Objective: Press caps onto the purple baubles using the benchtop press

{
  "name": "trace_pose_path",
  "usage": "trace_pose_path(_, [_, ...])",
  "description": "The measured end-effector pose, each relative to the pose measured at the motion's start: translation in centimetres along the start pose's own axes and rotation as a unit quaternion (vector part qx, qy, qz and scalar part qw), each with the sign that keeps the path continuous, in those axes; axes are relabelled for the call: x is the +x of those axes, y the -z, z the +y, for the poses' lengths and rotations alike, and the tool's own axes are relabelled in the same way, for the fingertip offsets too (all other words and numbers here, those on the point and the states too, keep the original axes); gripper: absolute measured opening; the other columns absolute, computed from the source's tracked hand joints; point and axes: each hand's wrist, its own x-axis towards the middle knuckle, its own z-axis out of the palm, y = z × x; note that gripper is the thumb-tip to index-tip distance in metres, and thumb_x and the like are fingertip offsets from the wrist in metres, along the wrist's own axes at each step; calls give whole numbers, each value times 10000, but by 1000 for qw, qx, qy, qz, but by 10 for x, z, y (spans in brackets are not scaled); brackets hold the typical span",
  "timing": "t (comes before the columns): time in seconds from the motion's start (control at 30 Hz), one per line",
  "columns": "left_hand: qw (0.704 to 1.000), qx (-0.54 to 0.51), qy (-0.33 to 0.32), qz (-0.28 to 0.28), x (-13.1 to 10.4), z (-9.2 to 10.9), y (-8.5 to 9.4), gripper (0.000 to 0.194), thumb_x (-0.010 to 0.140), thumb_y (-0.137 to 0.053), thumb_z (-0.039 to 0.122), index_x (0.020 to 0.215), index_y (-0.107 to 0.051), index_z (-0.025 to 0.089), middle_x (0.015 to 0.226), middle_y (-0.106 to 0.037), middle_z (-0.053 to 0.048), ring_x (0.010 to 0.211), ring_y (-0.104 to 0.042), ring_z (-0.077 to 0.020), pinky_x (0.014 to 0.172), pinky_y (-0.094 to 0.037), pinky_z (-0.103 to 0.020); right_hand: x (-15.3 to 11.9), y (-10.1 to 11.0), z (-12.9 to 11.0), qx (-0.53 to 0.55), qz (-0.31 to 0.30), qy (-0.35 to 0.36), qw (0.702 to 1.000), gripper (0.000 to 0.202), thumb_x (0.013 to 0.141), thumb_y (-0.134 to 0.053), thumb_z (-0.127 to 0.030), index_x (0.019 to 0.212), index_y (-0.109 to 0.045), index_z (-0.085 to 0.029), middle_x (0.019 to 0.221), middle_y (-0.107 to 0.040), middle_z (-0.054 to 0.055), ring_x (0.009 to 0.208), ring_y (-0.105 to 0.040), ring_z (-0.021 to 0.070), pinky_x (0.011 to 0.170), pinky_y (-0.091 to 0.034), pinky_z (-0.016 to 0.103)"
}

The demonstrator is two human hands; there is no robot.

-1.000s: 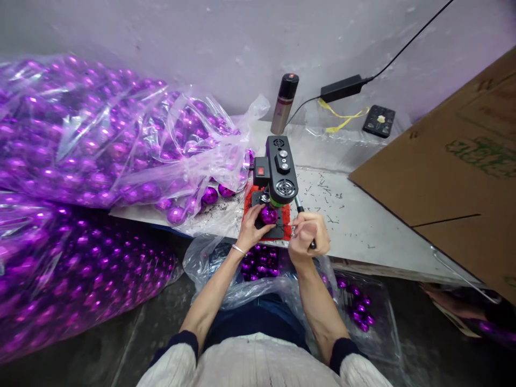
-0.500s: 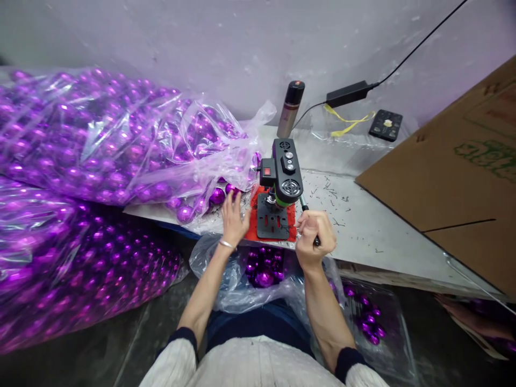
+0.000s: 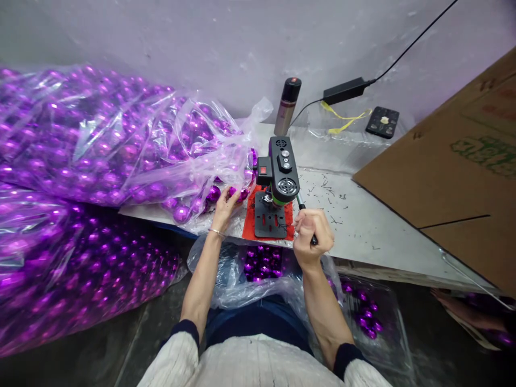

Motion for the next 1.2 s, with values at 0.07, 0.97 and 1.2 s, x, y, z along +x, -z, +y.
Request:
trace_pose_path(0.07, [994,-96,28,-39,-21,0,-4,529,933,-642,509,1371,-597,217,1241,-736,-104,1090,-733,-230,912,-609,-366,4,-1,-2,-1,6,-7,1000,317,978,-490,-164,666,-517,-213,676,-581,-3,640,-577,128,583,-427,286])
trace_pose_path(0.97, [966,149,-194,-86,-60,-21,-68,687,802,-835,474,1378,-593,189,1322,-673,-146,1258,-644,-300,1107,-511,-482,6,3,-2,-10,-14,37,999,272,979,-485,-128,723,-506,-218,698,-592,-4,657,-568,119,599,-437,264])
trace_pose_path(1.2, [966,167,-178,-87,-62,-20,-66,688,801,-840,468,1384,-591,202,1333,-678,-139,1260,-648,-294,1100,-516,-466,-21,1,15,-11,-13,51,999,271,1006,-452,-202,742,-513,-217,745,-596,4,639,-583,115,577,-461,267])
